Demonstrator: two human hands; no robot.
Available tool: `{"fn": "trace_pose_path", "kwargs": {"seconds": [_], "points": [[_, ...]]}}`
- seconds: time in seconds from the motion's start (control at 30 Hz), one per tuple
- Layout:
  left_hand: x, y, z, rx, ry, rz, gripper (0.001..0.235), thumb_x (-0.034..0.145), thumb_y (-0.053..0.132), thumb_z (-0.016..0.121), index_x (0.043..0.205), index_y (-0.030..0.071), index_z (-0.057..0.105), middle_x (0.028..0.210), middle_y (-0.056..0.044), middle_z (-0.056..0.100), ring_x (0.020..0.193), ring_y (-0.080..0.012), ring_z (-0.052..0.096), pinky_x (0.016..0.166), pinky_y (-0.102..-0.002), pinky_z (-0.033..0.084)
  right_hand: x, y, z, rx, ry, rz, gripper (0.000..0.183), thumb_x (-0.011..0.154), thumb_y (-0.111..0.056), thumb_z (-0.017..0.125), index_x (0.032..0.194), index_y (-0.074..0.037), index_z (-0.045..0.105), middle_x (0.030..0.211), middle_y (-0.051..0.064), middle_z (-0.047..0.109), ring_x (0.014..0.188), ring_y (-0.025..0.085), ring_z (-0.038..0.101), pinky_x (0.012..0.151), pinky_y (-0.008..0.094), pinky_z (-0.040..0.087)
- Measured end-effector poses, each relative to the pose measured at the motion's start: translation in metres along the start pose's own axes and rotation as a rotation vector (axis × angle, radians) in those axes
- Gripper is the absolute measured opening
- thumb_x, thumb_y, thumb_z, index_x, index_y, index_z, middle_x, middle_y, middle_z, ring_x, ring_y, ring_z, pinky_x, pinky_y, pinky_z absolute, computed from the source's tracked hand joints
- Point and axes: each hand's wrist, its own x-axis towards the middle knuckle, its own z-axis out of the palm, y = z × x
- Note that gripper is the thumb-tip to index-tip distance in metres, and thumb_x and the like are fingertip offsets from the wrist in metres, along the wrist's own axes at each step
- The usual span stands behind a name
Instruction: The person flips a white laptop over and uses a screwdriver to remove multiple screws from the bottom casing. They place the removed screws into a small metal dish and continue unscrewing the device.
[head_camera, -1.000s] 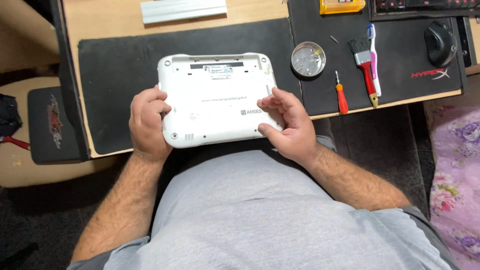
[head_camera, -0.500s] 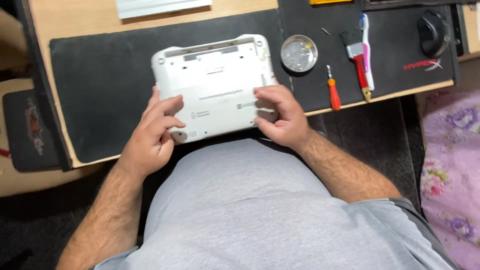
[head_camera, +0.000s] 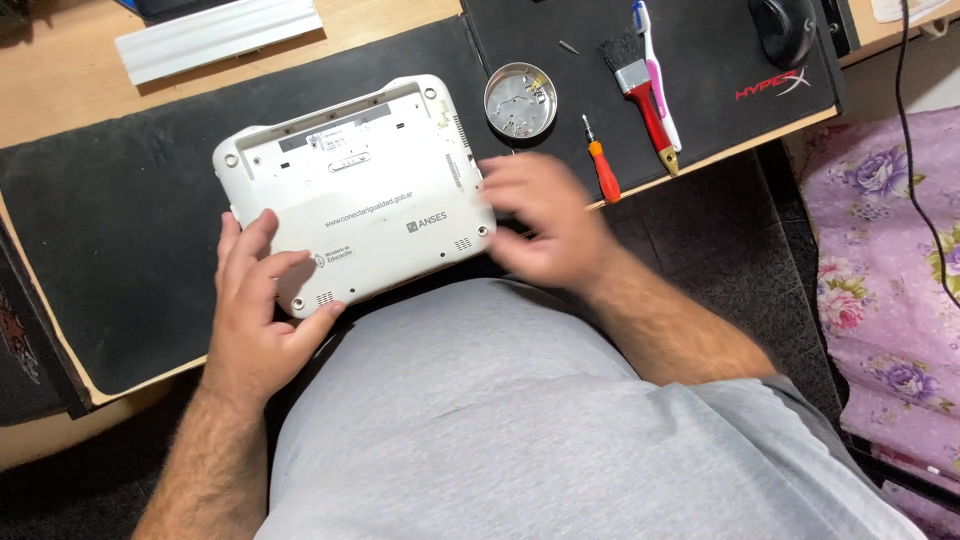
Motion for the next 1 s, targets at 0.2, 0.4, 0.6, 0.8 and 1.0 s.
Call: {"fn": "trace_pose_path", "kwargs": {"seconds": [0.2, 0.4, 0.6, 0.8, 1.0], "points": [[0.005, -0.009, -0.018, -0.07, 0.036, 0.002, 0.058, 0.075, 0.017, 0.091, 0.124, 0.003, 0.063, 0.147, -0.024, 0.055, 0.146, -0.05, 0.044, 0.122, -0.059, 0.034, -0.017, 0.001, -0.09, -0.753, -0.084, 0.247, 0.067, 0.081, -0.016, 0.091, 0.14, -0.001, 0.064, 0.119, 0.02, 0.066, 0.113, 0.04, 0.065, 0.103, 0.049, 0.048], [0.05, -0.003, -0.03, 0.05, 0.034, 0.145, 0.049, 0.086, 0.015, 0.083, 0.126, -0.004, 0.063, 0.147, -0.025, 0.057, 0.141, -0.0427, 0.049, 0.122, -0.056, 0.038, -0.003, -0.004, -0.078, -0.713, -0.323, 0.952, 0.059, 0.092, -0.028, 0.065, 0.148, -0.011, 0.055, 0.135, 0.015, 0.062, 0.111, 0.037, 0.064, 0.09, 0.052, 0.051], [0.12, 0.012, -0.036, 0.023, -0.174, 0.107, 0.033, 0.094, 0.024, 0.074, 0.118, 0.002, 0.071, 0.131, -0.017, 0.068, 0.127, -0.0353, 0.057, 0.108, -0.054, 0.041, 0.014, -0.016, -0.077, -0.433, -0.05, 0.971, 0.068, 0.088, -0.009, 0.052, 0.155, -0.009, 0.043, 0.111, 0.003, 0.056, 0.06, 0.016, 0.045, 0.067, 0.033, 0.045], [0.181, 0.016, -0.023, 0.125, -0.484, -0.074, 0.051, 0.088, 0.025, 0.076, 0.134, 0.009, 0.063, 0.143, -0.012, 0.058, 0.132, -0.0316, 0.048, 0.108, -0.047, 0.037, 0.044, -0.013, -0.058, -0.456, -0.088, 0.863, 0.038, 0.088, -0.012, 0.069, 0.125, -0.017, 0.068, 0.125, 0.002, 0.07, 0.107, 0.02, 0.067, 0.099, 0.033, 0.051], [0.184, -0.004, -0.015, 0.167, -0.545, -0.099, 0.046, 0.087, 0.032, 0.073, 0.131, 0.018, 0.066, 0.131, 0.0, 0.067, 0.127, -0.0266, 0.053, 0.096, -0.047, 0.045, 0.021, 0.046, -0.044, -0.576, -0.152, 0.612, 0.023, 0.088, -0.013, 0.077, 0.111, -0.016, 0.078, 0.102, 0.001, 0.071, 0.093, 0.02, 0.07, 0.081, 0.03, 0.053]]}}
